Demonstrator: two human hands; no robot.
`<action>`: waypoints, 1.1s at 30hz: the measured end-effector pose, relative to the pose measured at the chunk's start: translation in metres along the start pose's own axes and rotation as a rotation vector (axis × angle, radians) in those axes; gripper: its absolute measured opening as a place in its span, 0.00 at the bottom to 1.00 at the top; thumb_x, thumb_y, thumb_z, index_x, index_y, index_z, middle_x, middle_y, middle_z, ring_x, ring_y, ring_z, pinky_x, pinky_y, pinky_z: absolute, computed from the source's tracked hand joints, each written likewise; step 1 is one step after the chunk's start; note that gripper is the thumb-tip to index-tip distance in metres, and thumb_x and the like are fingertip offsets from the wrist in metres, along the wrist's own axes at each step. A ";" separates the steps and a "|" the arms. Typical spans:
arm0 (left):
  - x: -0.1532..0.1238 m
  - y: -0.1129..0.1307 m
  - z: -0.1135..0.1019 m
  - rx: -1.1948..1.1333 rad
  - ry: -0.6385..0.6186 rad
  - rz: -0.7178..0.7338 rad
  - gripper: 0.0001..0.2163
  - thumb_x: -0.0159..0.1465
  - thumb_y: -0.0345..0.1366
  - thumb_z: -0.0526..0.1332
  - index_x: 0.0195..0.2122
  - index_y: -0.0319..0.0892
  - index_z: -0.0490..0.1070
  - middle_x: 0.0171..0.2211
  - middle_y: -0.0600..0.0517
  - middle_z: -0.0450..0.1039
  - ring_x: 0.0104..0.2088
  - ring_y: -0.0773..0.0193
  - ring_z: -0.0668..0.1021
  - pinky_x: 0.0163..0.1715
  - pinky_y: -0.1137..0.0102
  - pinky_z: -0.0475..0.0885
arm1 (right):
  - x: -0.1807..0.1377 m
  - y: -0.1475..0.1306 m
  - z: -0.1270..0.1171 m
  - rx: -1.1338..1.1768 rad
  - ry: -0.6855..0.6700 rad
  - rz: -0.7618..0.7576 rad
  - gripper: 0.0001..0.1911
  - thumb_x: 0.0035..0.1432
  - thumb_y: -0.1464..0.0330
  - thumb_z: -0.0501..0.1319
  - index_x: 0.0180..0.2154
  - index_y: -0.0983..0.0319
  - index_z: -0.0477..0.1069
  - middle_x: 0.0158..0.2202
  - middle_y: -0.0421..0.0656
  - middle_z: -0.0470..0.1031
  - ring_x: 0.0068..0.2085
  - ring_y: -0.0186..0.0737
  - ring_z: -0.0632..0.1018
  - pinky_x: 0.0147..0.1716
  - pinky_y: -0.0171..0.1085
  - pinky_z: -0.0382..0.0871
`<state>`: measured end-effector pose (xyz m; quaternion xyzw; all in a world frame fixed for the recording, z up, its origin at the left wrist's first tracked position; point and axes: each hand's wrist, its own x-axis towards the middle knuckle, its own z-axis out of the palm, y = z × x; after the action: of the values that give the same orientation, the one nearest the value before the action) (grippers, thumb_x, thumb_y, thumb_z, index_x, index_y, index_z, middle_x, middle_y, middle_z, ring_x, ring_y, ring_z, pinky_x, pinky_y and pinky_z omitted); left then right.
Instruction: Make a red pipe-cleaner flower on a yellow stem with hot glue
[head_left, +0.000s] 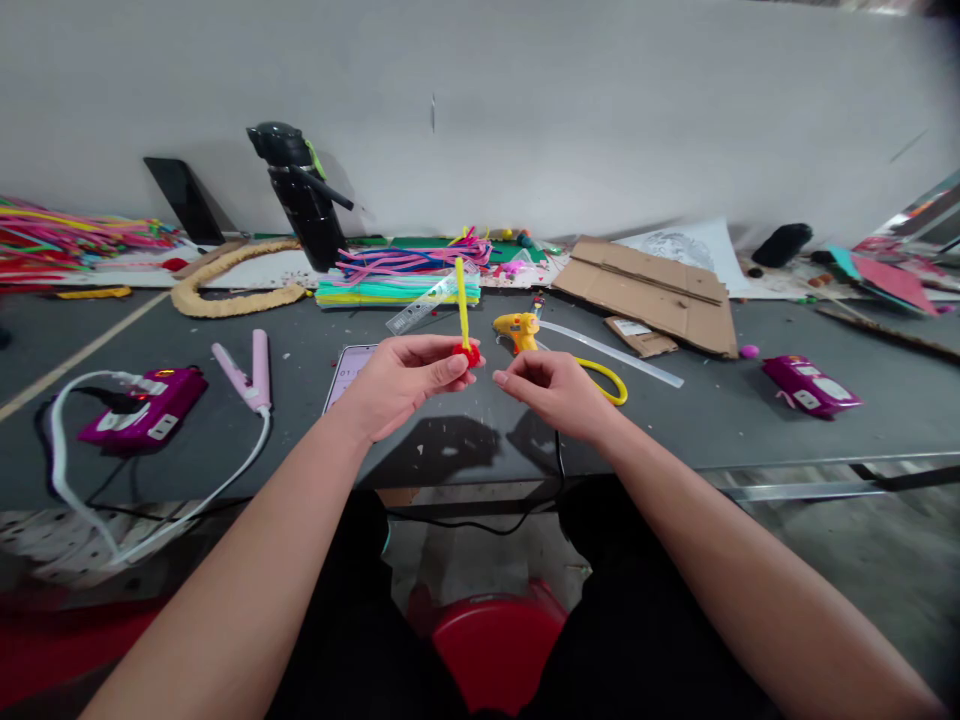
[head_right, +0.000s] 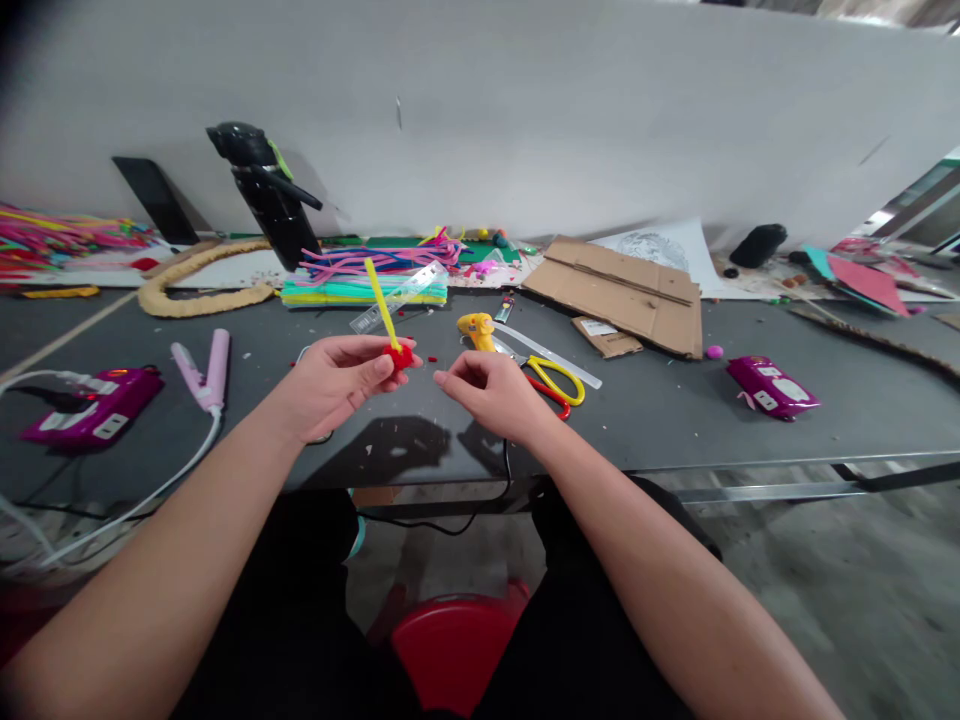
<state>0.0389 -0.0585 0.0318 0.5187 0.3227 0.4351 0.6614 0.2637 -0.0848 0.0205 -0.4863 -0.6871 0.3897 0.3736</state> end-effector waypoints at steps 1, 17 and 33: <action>0.000 0.000 0.000 0.004 -0.003 -0.007 0.12 0.54 0.37 0.77 0.40 0.46 0.85 0.42 0.47 0.84 0.34 0.65 0.82 0.40 0.68 0.79 | 0.000 0.001 -0.002 -0.012 0.000 0.004 0.21 0.61 0.52 0.65 0.27 0.62 0.69 0.21 0.36 0.64 0.24 0.31 0.62 0.24 0.35 0.53; -0.003 0.004 0.000 0.025 -0.070 -0.032 0.15 0.58 0.35 0.74 0.47 0.44 0.83 0.44 0.45 0.83 0.36 0.64 0.82 0.39 0.69 0.78 | 0.014 0.025 -0.031 -0.623 0.228 0.291 0.25 0.57 0.43 0.61 0.37 0.59 0.73 0.34 0.43 0.76 0.35 0.43 0.75 0.30 0.39 0.59; -0.007 0.001 -0.003 0.037 -0.058 -0.010 0.13 0.56 0.35 0.75 0.43 0.44 0.84 0.43 0.45 0.83 0.34 0.65 0.81 0.37 0.69 0.78 | 0.046 0.040 -0.017 -0.104 0.284 0.138 0.11 0.56 0.62 0.62 0.40 0.60 0.69 0.40 0.44 0.78 0.34 0.40 0.77 0.32 0.37 0.68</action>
<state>0.0329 -0.0638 0.0315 0.5414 0.3142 0.4106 0.6630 0.2826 -0.0287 -0.0020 -0.6013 -0.6114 0.3058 0.4136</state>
